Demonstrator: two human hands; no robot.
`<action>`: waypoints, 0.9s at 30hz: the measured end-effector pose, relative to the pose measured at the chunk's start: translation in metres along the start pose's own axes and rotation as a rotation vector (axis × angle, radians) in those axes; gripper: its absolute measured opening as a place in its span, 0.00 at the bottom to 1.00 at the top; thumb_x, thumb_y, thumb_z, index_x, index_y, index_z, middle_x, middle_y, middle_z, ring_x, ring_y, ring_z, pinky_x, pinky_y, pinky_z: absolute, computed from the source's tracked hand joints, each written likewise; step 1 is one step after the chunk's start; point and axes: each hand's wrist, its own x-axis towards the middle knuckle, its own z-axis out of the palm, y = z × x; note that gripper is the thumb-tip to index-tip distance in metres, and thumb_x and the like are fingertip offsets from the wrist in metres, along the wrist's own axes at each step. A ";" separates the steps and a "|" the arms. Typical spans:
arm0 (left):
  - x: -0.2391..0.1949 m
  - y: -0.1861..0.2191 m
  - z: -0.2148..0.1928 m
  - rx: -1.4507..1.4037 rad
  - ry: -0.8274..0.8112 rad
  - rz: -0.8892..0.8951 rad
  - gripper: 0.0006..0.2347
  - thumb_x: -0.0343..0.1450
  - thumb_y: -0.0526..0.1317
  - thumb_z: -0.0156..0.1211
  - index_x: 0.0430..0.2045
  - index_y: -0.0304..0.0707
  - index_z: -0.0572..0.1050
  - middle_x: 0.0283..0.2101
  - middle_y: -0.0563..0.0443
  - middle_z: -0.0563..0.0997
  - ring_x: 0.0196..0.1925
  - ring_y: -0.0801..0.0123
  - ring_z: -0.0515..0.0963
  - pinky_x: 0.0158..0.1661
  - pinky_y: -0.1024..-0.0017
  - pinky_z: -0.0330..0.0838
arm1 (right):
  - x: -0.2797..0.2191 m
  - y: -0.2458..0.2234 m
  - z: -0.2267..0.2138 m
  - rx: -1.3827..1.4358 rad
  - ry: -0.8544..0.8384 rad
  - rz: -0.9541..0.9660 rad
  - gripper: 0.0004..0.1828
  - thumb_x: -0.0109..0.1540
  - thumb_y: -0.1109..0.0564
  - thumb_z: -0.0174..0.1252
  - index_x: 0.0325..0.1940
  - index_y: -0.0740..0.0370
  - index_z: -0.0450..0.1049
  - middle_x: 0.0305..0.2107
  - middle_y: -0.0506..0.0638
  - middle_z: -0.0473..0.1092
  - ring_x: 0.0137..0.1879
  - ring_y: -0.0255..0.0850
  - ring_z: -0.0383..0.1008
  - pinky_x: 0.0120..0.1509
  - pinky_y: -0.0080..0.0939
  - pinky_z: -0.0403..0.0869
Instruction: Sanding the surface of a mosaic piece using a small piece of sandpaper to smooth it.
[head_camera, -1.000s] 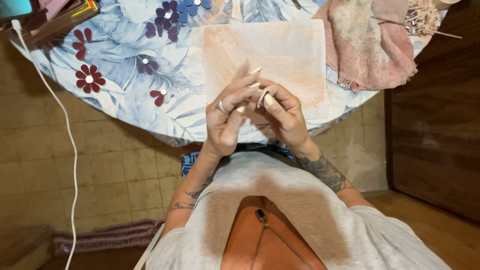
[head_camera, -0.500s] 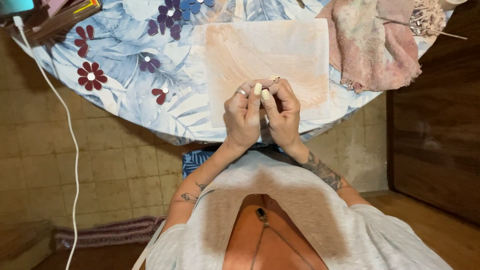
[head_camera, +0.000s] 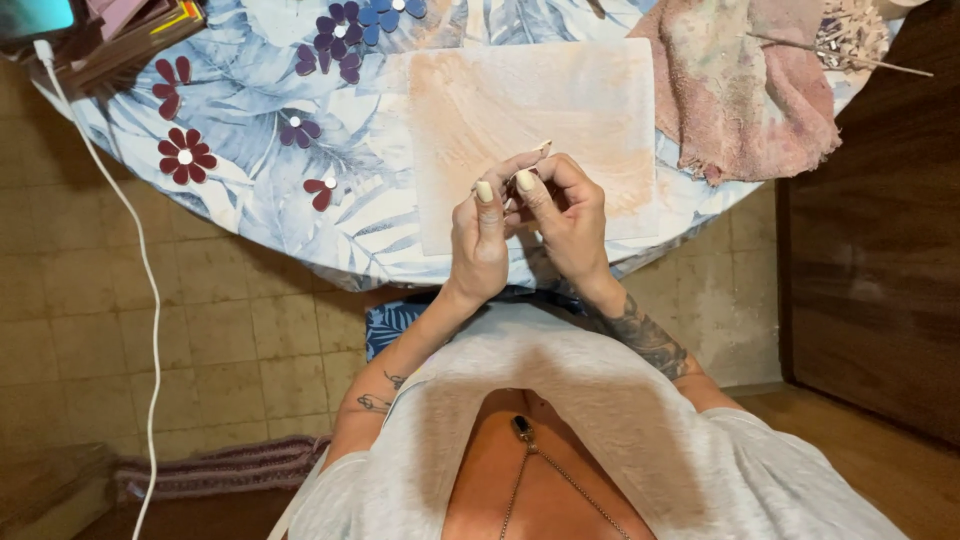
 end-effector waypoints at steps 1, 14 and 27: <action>0.000 0.000 0.001 0.000 0.002 -0.004 0.23 0.71 0.50 0.24 0.43 0.32 0.67 0.38 0.41 0.75 0.39 0.69 0.72 0.35 0.72 0.73 | 0.000 0.001 0.000 0.038 0.007 0.051 0.10 0.59 0.61 0.48 0.24 0.68 0.63 0.22 0.48 0.59 0.28 0.35 0.69 0.31 0.33 0.75; 0.000 -0.006 -0.013 0.060 -0.092 0.140 0.12 0.66 0.35 0.46 0.43 0.33 0.69 0.23 0.43 0.72 0.24 0.72 0.74 0.26 0.76 0.73 | 0.007 0.011 -0.016 0.009 -0.079 0.061 0.12 0.60 0.59 0.47 0.24 0.70 0.66 0.21 0.53 0.63 0.25 0.39 0.71 0.26 0.37 0.74; -0.001 -0.008 -0.026 0.352 -0.144 0.299 0.15 0.64 0.26 0.45 0.45 0.25 0.64 0.45 0.35 0.71 0.48 0.52 0.71 0.48 0.63 0.66 | 0.020 0.040 -0.058 -0.540 -0.287 -0.405 0.11 0.59 0.57 0.50 0.26 0.67 0.65 0.20 0.56 0.59 0.27 0.51 0.63 0.31 0.41 0.64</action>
